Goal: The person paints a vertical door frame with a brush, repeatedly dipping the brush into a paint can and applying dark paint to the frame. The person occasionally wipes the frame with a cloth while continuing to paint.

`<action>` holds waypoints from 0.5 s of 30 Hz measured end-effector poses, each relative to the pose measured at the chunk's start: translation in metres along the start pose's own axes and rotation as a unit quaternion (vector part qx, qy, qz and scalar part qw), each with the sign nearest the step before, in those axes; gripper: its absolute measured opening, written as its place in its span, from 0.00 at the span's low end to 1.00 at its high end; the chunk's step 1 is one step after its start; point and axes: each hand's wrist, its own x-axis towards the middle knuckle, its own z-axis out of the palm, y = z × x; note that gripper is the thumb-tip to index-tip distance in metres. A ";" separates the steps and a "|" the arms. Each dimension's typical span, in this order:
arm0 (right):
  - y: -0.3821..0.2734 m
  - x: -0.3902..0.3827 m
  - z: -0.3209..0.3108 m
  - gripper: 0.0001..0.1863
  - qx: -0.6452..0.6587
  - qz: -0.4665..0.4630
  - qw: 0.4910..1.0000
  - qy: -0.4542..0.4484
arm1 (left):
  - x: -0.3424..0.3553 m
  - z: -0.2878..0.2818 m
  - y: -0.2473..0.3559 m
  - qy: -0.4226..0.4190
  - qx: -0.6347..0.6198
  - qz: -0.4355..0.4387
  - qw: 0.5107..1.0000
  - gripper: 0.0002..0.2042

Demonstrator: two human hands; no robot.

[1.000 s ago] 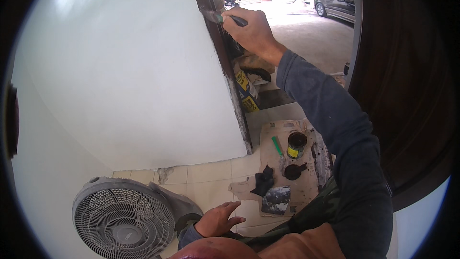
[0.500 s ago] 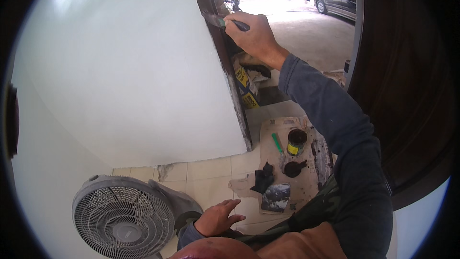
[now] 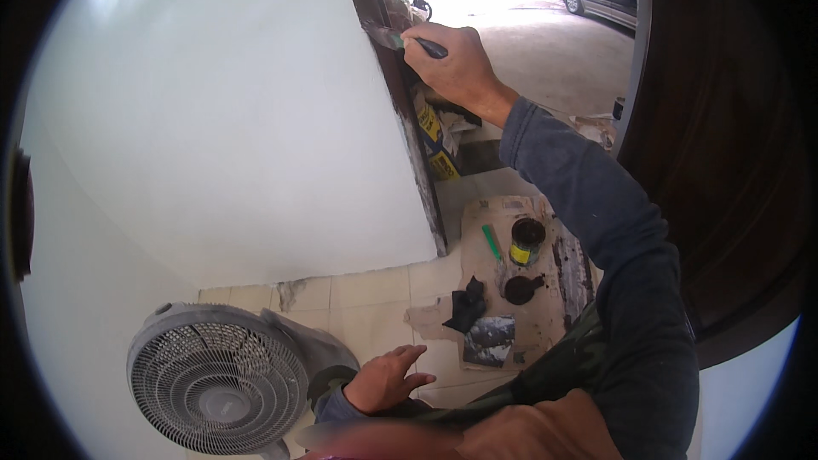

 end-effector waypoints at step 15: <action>-0.006 -0.028 0.006 0.11 0.003 0.024 0.999 -0.022 | 0.003 -0.011 0.011 -0.046 -0.024 -0.040 0.998 0.28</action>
